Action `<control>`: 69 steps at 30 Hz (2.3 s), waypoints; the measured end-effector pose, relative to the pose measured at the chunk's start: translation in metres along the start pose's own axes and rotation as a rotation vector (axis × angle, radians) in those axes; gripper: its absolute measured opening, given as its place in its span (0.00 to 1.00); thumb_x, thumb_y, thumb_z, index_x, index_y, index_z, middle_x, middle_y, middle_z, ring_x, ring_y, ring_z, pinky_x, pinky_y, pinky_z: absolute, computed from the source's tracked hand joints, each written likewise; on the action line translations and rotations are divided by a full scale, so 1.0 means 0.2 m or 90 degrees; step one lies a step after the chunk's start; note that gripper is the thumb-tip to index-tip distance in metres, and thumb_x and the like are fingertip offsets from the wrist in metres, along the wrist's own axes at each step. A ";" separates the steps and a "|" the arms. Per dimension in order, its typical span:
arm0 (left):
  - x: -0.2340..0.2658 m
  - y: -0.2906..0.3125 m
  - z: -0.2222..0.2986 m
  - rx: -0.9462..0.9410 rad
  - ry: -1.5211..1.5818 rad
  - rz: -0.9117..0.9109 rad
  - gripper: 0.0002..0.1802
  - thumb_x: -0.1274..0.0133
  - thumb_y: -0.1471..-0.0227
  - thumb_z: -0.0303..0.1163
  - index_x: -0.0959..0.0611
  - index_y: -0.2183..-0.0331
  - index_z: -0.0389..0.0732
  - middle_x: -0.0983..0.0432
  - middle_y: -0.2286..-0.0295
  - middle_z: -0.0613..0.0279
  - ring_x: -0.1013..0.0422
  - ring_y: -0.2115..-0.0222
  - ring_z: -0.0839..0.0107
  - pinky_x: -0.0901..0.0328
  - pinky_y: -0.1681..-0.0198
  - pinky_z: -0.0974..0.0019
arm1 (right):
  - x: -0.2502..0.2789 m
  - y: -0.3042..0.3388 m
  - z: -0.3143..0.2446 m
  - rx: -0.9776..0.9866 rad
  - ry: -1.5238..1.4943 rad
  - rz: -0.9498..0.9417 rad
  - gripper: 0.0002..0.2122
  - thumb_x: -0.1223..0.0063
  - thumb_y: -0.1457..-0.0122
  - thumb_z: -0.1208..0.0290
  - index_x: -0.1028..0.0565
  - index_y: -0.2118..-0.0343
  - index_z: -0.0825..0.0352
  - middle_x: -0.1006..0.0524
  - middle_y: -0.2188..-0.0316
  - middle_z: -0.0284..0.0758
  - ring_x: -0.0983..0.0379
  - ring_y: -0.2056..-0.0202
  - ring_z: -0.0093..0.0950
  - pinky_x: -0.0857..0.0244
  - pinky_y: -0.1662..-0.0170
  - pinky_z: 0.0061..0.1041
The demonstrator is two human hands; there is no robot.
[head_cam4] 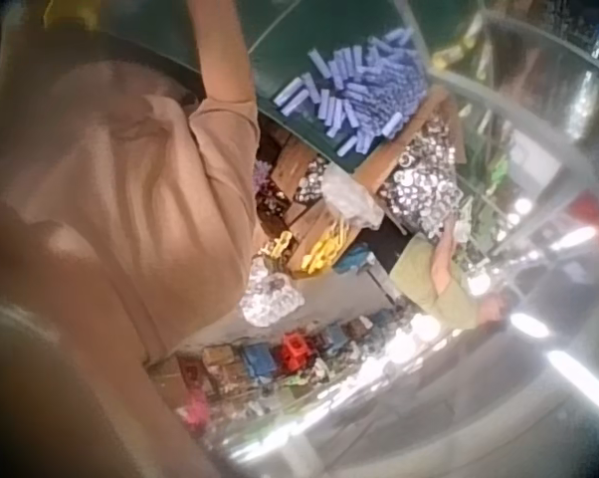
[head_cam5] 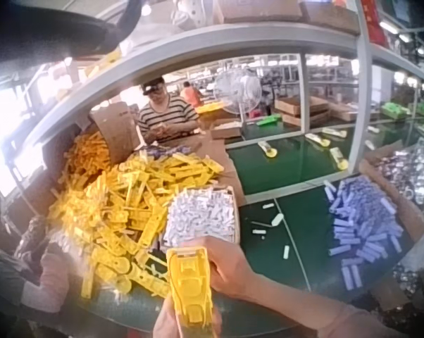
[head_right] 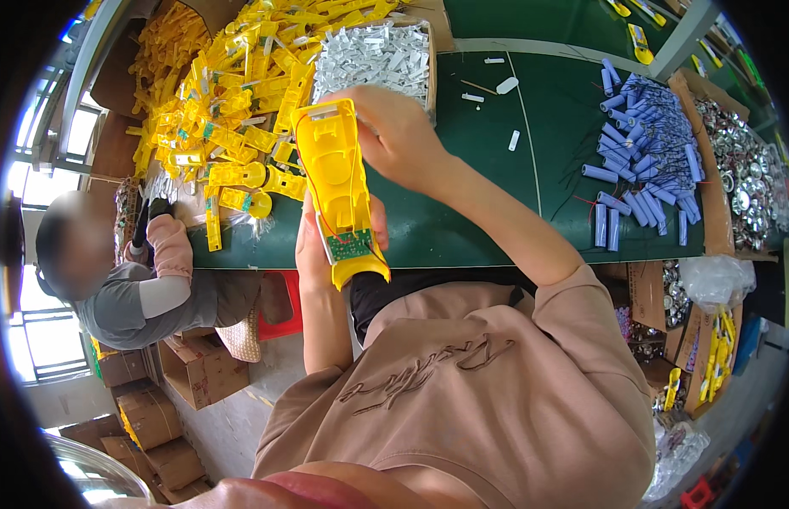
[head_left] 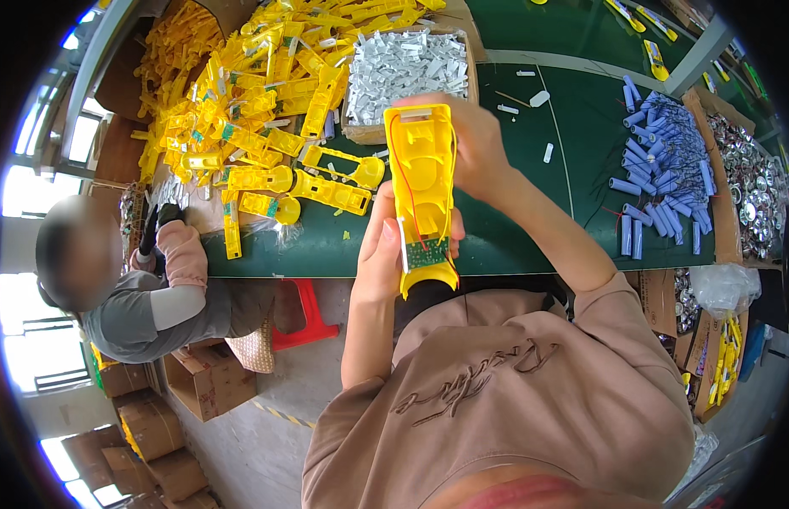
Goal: Assemble a small portable light or flashlight by inserting a battery and internal components into a yellow plastic housing.
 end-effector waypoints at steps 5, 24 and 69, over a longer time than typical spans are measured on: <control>0.10 0.02 0.03 0.028 -0.059 0.094 0.35 0.61 0.50 0.55 0.43 0.52 0.35 0.30 0.70 0.49 0.31 0.72 0.68 0.34 0.69 0.68 | 0.03 0.07 -0.07 -0.398 -0.624 -0.228 0.25 0.60 0.52 0.82 0.44 0.47 0.66 0.28 0.59 0.37 0.31 0.57 0.27 0.42 0.53 0.24; 0.11 -0.01 -0.07 -0.002 -0.045 0.151 0.34 0.63 0.46 0.48 0.55 0.44 0.48 0.31 0.67 0.47 0.29 0.73 0.65 0.32 0.73 0.67 | 0.01 0.04 -0.08 -0.574 -0.648 -0.176 0.22 0.60 0.55 0.75 0.39 0.53 0.69 0.29 0.65 0.34 0.32 0.66 0.21 0.39 0.61 0.19; 0.28 -0.22 -0.05 -0.151 -0.322 0.361 0.19 0.63 0.51 0.23 0.41 0.54 0.37 0.30 0.68 0.53 0.33 0.70 0.72 0.35 0.66 0.70 | -0.15 0.20 0.00 -0.100 0.125 -0.117 0.04 0.48 0.57 0.76 0.32 0.78 0.64 0.31 0.78 0.31 0.34 0.74 0.28 0.45 0.66 0.28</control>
Point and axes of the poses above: each hand's wrist, its own y-axis away from the middle knuckle, its own x-axis out of the back of the hand, z = x × y, the point moved 1 cm from there along -y, towards the middle knuckle
